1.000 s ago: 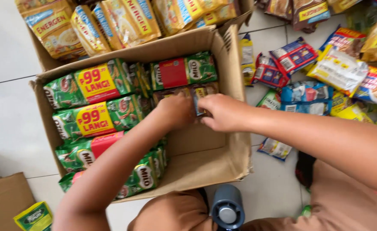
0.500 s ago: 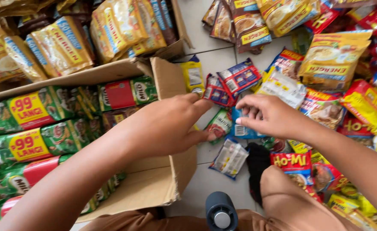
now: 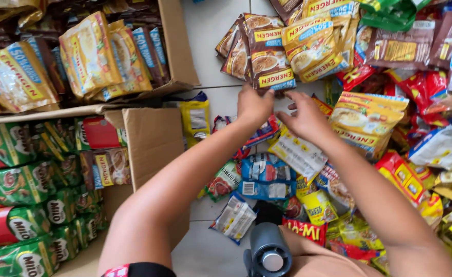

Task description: Sorting various food and drink sachets from a pile on the floor and packing them into cardboard boxes.

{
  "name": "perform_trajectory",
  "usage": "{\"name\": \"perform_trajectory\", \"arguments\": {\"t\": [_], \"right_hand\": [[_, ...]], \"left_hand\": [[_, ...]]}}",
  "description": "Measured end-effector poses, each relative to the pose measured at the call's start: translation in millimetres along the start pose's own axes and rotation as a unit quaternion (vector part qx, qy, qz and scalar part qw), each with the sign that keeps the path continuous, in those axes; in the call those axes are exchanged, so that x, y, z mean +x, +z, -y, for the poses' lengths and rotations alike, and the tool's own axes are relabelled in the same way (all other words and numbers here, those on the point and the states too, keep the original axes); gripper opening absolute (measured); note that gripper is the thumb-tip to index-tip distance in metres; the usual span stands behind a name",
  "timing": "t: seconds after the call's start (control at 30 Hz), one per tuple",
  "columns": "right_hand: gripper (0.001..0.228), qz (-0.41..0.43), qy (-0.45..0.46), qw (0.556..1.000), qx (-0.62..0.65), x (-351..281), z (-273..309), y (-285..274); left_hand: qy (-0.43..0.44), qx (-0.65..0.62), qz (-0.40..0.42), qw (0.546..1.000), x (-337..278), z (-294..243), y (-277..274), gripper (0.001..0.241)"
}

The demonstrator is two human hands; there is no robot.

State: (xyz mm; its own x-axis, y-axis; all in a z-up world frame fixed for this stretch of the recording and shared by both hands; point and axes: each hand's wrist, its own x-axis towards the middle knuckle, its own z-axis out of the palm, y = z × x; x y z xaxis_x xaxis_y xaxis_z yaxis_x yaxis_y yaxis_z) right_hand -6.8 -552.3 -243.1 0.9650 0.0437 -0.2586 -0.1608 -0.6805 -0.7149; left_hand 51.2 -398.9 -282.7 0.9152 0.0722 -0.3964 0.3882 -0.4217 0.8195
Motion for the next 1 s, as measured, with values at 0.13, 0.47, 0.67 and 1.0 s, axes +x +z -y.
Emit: {"name": "perform_trajectory", "arguments": {"t": [0.13,0.47,0.67,1.0], "right_hand": [[0.074,-0.047,-0.046,0.997,-0.05,12,-31,19],[0.064,-0.09,0.076,0.992,0.047,33,-14,5],[0.045,0.008,0.216,0.909,0.356,27,-32,4],[0.048,0.181,0.266,0.697,0.64,-55,-5,64]], "left_hand": [[-0.05,0.026,-0.085,0.995,25,13,21,0.052],[-0.192,-0.243,0.067,0.949,26,8,6,0.038],[-0.18,-0.301,0.222,0.91,-32,2,-74,0.029],[-0.209,-0.108,0.341,0.91,-120,86,-153,0.045]]}}
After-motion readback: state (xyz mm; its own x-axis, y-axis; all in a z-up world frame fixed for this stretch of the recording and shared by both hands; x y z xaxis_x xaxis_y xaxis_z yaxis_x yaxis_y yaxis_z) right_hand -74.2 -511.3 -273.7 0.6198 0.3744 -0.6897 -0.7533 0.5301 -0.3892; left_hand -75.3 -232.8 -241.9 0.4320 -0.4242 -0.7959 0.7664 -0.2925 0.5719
